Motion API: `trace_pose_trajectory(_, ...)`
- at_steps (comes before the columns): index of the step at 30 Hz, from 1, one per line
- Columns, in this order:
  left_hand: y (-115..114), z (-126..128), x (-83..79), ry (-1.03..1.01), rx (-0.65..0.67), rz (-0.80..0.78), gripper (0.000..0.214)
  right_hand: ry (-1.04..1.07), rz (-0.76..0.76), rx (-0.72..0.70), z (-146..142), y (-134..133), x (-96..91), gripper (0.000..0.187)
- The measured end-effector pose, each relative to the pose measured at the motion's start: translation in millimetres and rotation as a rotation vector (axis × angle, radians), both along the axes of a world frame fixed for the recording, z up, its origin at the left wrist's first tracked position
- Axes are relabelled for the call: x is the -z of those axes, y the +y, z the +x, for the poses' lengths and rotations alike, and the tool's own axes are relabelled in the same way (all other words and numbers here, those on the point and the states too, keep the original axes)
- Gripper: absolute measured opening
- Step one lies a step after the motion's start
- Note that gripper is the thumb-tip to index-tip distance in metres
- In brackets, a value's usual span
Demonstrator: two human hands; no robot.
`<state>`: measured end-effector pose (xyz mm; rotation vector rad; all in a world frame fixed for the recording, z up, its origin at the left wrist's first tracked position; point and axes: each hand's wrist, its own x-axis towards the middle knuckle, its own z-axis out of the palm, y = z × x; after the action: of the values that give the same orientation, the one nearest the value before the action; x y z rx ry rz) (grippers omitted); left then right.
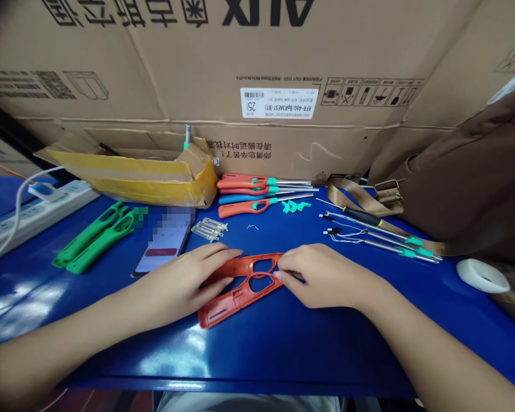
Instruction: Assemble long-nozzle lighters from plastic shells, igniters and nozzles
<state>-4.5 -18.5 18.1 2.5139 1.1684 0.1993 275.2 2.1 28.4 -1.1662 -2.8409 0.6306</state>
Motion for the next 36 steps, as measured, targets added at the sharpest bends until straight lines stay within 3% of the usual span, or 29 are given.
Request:
trace_pose_trajectory(5, 2, 0, -4.4, -0.005, 0.054, 0.101, 0.045, -0.067, 0.072, 0.03, 15, 5, -4.3, 0.033)
trace_pose_trajectory(7, 3, 0, -7.8, -0.002, 0.105, 0.12, 0.049, -0.001, 0.127, 0.059, 16, 6, -4.0, 0.024)
trace_pose_trajectory(11, 4, 1, -8.1, 0.007, 0.155, 0.153, 0.034, 0.171, 0.183, 0.043, 6, 3, 3.3, 0.013)
trace_pose_trajectory(17, 7, 1, 1.9, 0.022, 0.136, 0.126, 0.024, 0.158, 0.166, -0.039, -6, 0, 16.1, 0.012)
trace_pose_trajectory(36, 15, 0, 10.8, -0.07, 0.128, 0.222, 0.027, 0.096, 0.156, -0.047, 0, 3, 11.1, 0.01)
